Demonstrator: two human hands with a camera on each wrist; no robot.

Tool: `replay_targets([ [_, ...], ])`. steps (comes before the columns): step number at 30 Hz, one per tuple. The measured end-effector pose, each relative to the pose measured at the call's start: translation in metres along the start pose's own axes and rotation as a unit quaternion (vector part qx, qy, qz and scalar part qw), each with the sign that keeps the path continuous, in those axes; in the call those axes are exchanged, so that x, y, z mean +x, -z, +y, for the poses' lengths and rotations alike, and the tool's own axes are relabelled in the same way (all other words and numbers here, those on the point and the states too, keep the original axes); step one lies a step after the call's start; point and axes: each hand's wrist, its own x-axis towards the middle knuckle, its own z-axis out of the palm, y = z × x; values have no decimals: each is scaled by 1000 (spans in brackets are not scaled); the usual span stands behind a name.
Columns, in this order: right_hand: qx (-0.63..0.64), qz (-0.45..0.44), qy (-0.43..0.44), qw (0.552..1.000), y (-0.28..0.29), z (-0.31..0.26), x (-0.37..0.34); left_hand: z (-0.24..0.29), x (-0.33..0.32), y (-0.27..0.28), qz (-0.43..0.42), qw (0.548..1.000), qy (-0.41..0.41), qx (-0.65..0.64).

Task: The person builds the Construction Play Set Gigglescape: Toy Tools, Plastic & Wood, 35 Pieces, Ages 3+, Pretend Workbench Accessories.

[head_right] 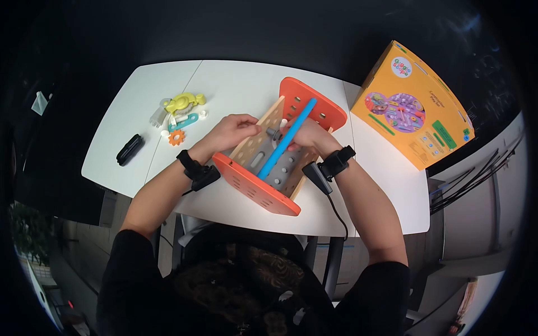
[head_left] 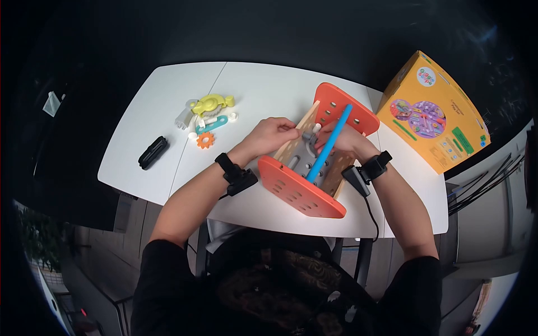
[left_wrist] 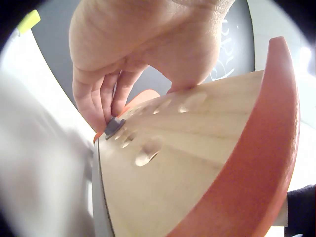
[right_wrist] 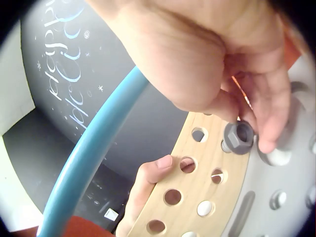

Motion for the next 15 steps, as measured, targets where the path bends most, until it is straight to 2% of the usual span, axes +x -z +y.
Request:
replay_targets([
  [6, 107, -23, -11, 994, -4, 3, -1, 0, 0, 0, -7, 1000, 6, 10],
  [8, 150, -16, 10, 988, -6, 3, -7, 0, 0, 0, -8, 1000, 6, 6],
  [11, 93, -15, 14, 995, -3, 5, -3, 0, -1, 0, -9, 1000, 7, 6],
  [15, 123, 1, 5, 992, -5, 8, -1, 0, -1, -1, 2, 1000, -8, -10],
])
